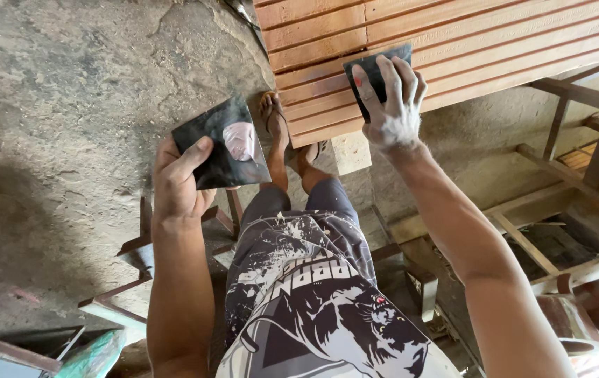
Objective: The person sands a wooden slatted surface using a sanding block held in the right hand. They move the block back and forth along the wood grain, smoothing the surface.
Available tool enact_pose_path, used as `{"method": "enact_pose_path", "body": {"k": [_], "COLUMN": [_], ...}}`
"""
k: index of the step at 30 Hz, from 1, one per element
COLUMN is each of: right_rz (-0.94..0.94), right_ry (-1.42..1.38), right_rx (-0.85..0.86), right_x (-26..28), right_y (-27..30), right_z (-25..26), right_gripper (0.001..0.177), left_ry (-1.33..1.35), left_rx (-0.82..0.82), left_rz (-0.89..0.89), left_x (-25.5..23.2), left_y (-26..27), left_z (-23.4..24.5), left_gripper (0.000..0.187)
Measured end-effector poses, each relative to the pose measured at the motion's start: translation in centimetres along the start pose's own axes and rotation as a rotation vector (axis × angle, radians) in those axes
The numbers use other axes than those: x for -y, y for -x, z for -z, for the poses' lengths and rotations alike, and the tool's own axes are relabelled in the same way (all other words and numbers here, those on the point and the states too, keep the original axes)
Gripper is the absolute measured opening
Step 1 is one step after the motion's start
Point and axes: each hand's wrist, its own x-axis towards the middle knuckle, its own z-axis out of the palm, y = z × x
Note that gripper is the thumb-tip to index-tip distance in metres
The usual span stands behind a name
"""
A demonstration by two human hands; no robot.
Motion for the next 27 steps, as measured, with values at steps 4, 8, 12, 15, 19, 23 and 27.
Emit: {"method": "enact_pose_path", "body": {"k": [4,8,12,15,19,23,27], "right_rz": [0.004,0.007,-0.036,-0.110,-0.183,-0.239,-0.247], "right_ry": [0.020,0.031,-0.072,-0.063,-0.043,-0.227,-0.284], "right_rx": [-0.017,-0.005,0.092,-0.005,0.149,0.221,0.003], "right_x": [0.2,0.9,0.8,0.6,2.5,3.1,1.2], "right_y": [-1.0,-1.5,-1.2,-2.4,-4.5,-4.0,-2.0], "right_z": [0.7,1.2,2.7,3.7,5.0,7.3,8.1], "right_gripper": [0.076,0.070,0.060,0.050,0.053,0.051,0.056], "left_ry": [-0.014,-0.043,-0.016,-0.035,-0.055,-0.048,-0.100], "left_rx": [-0.109,-0.113,-0.073,-0.098,-0.065,-0.065,-0.023], "left_rz": [0.010,-0.021,0.002,0.013,0.007,0.055,0.060], "left_x": [0.0,0.2,0.3,0.6,0.6,1.7,2.3], "left_y": [0.0,-0.4,-0.7,-1.1,-1.5,-1.9,-3.1], "left_z": [0.4,0.2,-0.5,-1.1,-1.7,-3.1,-4.8], "left_gripper": [0.018,0.019,0.020,0.022,0.023,0.027,0.029]}}
